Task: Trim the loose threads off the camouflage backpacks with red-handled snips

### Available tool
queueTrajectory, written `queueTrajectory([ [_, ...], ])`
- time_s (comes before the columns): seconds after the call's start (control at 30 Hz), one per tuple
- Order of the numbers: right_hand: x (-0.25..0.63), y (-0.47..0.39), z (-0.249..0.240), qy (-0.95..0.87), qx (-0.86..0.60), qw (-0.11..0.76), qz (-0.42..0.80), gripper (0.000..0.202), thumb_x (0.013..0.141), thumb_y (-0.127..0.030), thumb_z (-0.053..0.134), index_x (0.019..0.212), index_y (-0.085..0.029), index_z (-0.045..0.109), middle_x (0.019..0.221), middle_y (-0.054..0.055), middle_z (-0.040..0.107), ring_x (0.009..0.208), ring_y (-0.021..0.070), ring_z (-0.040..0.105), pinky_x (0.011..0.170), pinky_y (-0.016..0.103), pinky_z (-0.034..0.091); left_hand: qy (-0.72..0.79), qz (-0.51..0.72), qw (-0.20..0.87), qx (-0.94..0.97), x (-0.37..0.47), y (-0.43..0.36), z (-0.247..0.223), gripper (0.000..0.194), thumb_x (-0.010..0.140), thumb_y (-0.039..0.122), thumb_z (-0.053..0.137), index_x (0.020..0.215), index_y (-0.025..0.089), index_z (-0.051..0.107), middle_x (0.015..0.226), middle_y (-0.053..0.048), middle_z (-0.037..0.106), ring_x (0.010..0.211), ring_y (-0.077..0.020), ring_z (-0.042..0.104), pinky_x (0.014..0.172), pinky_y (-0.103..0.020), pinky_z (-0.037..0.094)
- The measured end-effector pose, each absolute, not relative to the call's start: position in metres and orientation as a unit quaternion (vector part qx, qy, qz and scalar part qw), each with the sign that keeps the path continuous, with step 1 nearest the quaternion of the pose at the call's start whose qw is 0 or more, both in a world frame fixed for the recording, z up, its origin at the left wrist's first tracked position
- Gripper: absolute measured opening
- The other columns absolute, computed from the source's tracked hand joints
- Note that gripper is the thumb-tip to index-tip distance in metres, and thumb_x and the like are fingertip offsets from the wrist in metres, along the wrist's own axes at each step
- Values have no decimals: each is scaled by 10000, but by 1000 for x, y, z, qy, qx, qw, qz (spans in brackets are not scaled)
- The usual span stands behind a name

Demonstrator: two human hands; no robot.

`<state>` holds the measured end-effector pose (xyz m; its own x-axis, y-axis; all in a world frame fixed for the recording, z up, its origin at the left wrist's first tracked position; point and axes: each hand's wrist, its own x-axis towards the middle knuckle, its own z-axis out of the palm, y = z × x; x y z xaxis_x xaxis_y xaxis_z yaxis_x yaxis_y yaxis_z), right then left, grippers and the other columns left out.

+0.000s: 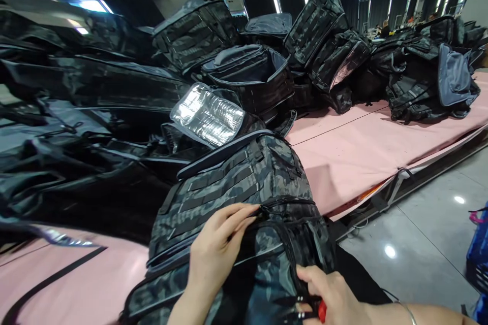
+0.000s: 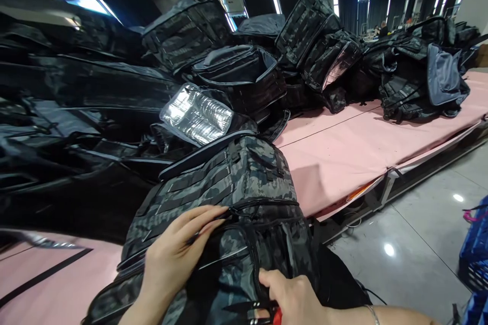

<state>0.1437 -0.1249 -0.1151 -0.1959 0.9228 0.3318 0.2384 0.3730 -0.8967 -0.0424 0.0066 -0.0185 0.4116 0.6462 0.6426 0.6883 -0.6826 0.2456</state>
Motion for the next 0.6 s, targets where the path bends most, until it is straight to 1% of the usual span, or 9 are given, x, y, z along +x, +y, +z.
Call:
queueTrajectory([
  [0.07, 143, -125, -118, -693, -419, 469, 352, 558, 625, -164, 491, 1182, -169, 467, 518, -77, 332, 384, 101, 319, 395, 222, 298, -331, -316, 41, -888, -29, 11, -8, 213, 845, 296, 516, 995, 289, 667, 972, -34, 644, 836, -155, 618, 719, -250, 498],
  [0.13, 145, -126, -117, -696, -417, 472, 345, 565, 606, -164, 477, 1170, -173, 455, 527, -79, 327, 383, 94, 312, 386, 212, 282, -285, -276, 48, -916, -16, 13, -2, 192, 856, 251, 495, 930, 262, 671, 936, -33, 643, 789, -135, 608, 670, -229, 491],
  [0.23, 152, -126, -113, -684, -433, 473, 349, 506, 623, -155, 462, 1127, -189, 439, 536, -83, 328, 393, 84, 311, 390, 196, 261, -271, -288, 57, -917, -5, 14, -3, 162, 866, 180, 462, 830, 199, 618, 872, -35, 656, 768, -126, 594, 689, -236, 485],
  [0.33, 162, -126, -112, -671, -448, 469, 360, 433, 676, -123, 445, 1101, -204, 423, 544, -83, 354, 419, 79, 334, 419, 182, 283, -295, -323, 47, -898, -23, 18, -14, 138, 865, 156, 444, 804, 188, 563, 895, -45, 671, 808, -126, 597, 742, -244, 482],
  [0.4, 169, -125, -116, -669, -447, 466, 369, 444, 690, -99, 439, 1119, -211, 409, 563, -78, 385, 445, 78, 366, 439, 172, 305, -361, -323, 39, -874, -60, 24, -23, 137, 857, 202, 447, 778, 200, 559, 913, -48, 671, 858, -146, 605, 786, -271, 478],
  [0.47, 173, -125, -120, -663, -451, 471, 369, 457, 703, -89, 434, 1142, -213, 403, 572, -75, 391, 469, 80, 391, 461, 163, 330, -478, -314, 28, -820, -114, 28, -31, 151, 828, 298, 459, 765, 218, 571, 878, -37, 675, 854, -180, 614, 797, -317, 479],
  [0.53, 175, -124, -125, -652, -460, 483, 360, 439, 727, -101, 435, 1153, -205, 410, 567, -76, 375, 481, 81, 402, 483, 158, 353, -637, -300, 23, -710, -172, 26, -40, 201, 767, 416, 484, 760, 245, 588, 801, 0, 674, 737, -189, 617, 679, -320, 491],
  [0.57, 174, -124, -127, -647, -464, 488, 358, 421, 743, -111, 439, 1154, -199, 417, 566, -75, 375, 484, 82, 405, 490, 156, 362, -713, -290, 23, -638, -197, 23, -44, 252, 748, 480, 470, 715, 256, 580, 725, 27, 662, 665, -184, 605, 614, -312, 483],
  [0.6, 174, -124, -128, -643, -466, 491, 357, 403, 758, -123, 444, 1154, -193, 426, 563, -73, 384, 483, 82, 409, 489, 155, 367, -743, -290, 27, -603, -217, 18, -50, 325, 723, 548, 455, 649, 247, 551, 619, 27, 633, 580, -190, 583, 536, -311, 464],
])
